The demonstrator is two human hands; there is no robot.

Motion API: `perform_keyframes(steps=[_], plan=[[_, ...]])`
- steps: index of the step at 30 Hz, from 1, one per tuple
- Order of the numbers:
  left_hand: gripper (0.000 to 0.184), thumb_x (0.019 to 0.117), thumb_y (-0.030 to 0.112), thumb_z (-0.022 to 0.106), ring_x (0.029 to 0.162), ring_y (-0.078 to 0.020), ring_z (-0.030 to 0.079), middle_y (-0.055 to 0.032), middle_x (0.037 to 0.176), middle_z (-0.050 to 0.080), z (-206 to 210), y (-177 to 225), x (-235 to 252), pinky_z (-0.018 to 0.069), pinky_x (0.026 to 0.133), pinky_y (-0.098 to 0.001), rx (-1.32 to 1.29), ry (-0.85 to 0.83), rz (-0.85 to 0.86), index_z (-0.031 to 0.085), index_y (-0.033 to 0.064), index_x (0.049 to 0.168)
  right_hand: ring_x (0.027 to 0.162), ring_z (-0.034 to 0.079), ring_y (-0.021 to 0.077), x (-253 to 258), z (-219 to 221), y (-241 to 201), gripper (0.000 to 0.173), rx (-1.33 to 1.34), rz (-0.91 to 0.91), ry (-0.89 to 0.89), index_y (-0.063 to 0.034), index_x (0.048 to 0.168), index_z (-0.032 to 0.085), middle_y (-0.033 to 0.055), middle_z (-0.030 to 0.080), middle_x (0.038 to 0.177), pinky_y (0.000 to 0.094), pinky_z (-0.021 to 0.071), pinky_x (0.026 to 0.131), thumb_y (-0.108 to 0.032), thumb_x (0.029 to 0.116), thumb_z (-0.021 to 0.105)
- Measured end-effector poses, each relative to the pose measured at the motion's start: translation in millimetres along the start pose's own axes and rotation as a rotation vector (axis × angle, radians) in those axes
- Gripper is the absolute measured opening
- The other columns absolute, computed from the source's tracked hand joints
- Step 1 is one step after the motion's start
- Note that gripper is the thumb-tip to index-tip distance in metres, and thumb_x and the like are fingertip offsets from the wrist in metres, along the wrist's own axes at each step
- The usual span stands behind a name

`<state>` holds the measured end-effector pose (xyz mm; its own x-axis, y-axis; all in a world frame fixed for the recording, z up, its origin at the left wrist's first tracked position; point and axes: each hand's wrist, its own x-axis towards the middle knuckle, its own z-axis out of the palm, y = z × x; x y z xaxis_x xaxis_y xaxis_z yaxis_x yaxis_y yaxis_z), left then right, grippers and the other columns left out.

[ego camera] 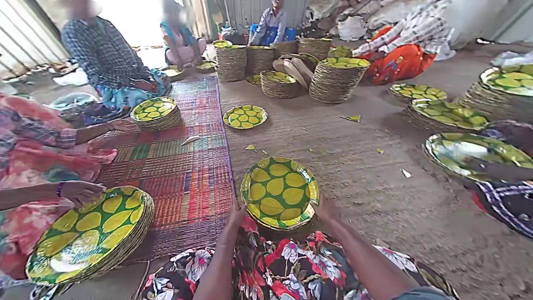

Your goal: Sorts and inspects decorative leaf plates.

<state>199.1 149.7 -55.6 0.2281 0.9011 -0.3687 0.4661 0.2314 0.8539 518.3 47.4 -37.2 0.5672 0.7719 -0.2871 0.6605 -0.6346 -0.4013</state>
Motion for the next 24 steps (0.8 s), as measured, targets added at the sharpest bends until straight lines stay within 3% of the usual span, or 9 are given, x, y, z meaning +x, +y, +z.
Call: perform_keyframes(steps=[2, 7, 11, 14, 16, 17, 19, 24], plan=[[0.045, 0.1084, 0.019, 0.053, 0.131, -0.0385, 0.055, -0.0305, 0.140, 0.056, 5, -6, 5, 0.0406, 0.112, -0.0515, -0.087, -0.122, -0.040, 0.048, -0.0085, 0.144, 0.139, 0.049, 0.0460, 8, 7, 8, 0.066, 0.122, 0.045, -0.075, 0.0069, 0.153, 0.037, 0.0329, 0.050, 0.148, 0.0598, 0.0381, 0.115, -0.032, 0.1059, 0.059], [0.049, 0.1063, 0.014, 0.054, 0.137, -0.0372, 0.053, -0.0293, 0.146, 0.053, -3, 4, 12, 0.0402, 0.116, -0.0502, -0.108, -0.088, 0.058, 0.043, -0.0071, 0.149, 0.133, 0.054, 0.0463, 5, -6, -18, 0.046, 0.274, 0.038, -0.045, 0.0105, 0.144, 0.047, 0.0355, 0.055, 0.140, 0.0586, 0.0406, 0.111, -0.016, 0.1075, 0.055], [0.046, 0.1070, 0.011, 0.048, 0.131, -0.0401, 0.056, -0.0330, 0.140, 0.056, -57, 37, -3, 0.0431, 0.112, -0.0518, -0.191, 0.184, 0.197, 0.043, -0.0097, 0.148, 0.127, 0.059, 0.0432, -6, -16, -92, 0.041, 0.378, -0.080, 0.016, 0.0097, 0.140, 0.052, 0.0330, 0.059, 0.135, 0.0560, 0.0443, 0.109, -0.016, 0.1080, 0.054], [0.044, 0.1079, 0.010, 0.047, 0.126, -0.0399, 0.060, -0.0333, 0.135, 0.059, -114, 49, -26, 0.0458, 0.109, -0.0517, -0.183, 0.516, 0.271, 0.044, -0.0098, 0.147, 0.115, 0.066, 0.0384, -26, -7, -163, 0.039, 0.511, -0.170, -0.055, 0.0089, 0.136, 0.055, 0.0299, 0.063, 0.127, 0.0515, 0.0527, 0.100, -0.018, 0.1079, 0.054], [0.055, 0.1072, 0.014, 0.050, 0.136, -0.0429, 0.051, -0.0340, 0.146, 0.049, -150, 37, -42, 0.0395, 0.115, -0.0522, -0.040, 0.734, 0.271, 0.032, -0.0098, 0.154, 0.115, 0.066, 0.0394, -40, 10, -200, 0.043, 0.552, -0.194, -0.146, 0.0069, 0.140, 0.053, 0.0299, 0.063, 0.128, 0.0526, 0.0527, 0.099, -0.024, 0.1099, 0.051], [0.062, 0.1066, 0.017, 0.050, 0.145, -0.0474, 0.040, -0.0367, 0.155, 0.038, -165, 26, -49, 0.0307, 0.121, -0.0537, 0.042, 0.818, 0.267, 0.025, -0.0117, 0.156, 0.118, 0.065, 0.0396, -44, 21, -212, 0.046, 0.516, -0.218, -0.186, 0.0050, 0.144, 0.050, 0.0292, 0.063, 0.131, 0.0531, 0.0521, 0.101, -0.028, 0.1111, 0.047], [0.068, 0.1062, 0.020, 0.052, 0.149, -0.0524, 0.030, -0.0395, 0.158, 0.030, -186, 5, -62, 0.0224, 0.124, -0.0553, 0.099, 0.944, 0.250, 0.022, -0.0138, 0.157, 0.130, 0.060, 0.0388, -53, 41, -221, 0.053, 0.402, -0.263, -0.273, 0.0027, 0.151, 0.044, 0.0273, 0.059, 0.141, 0.0530, 0.0458, 0.111, -0.032, 0.1115, 0.045], [0.058, 0.1067, 0.021, 0.051, 0.148, -0.0485, 0.035, -0.0377, 0.154, 0.038, -187, -20, -82, 0.0226, 0.124, -0.0535, 0.094, 0.954, 0.189, 0.036, -0.0128, 0.151, 0.132, 0.057, 0.0358, -68, 51, -184, 0.049, 0.162, -0.373, -0.396, 0.0028, 0.146, 0.051, 0.0249, 0.059, 0.140, 0.0517, 0.0417, 0.113, -0.029, 0.1088, 0.050]])
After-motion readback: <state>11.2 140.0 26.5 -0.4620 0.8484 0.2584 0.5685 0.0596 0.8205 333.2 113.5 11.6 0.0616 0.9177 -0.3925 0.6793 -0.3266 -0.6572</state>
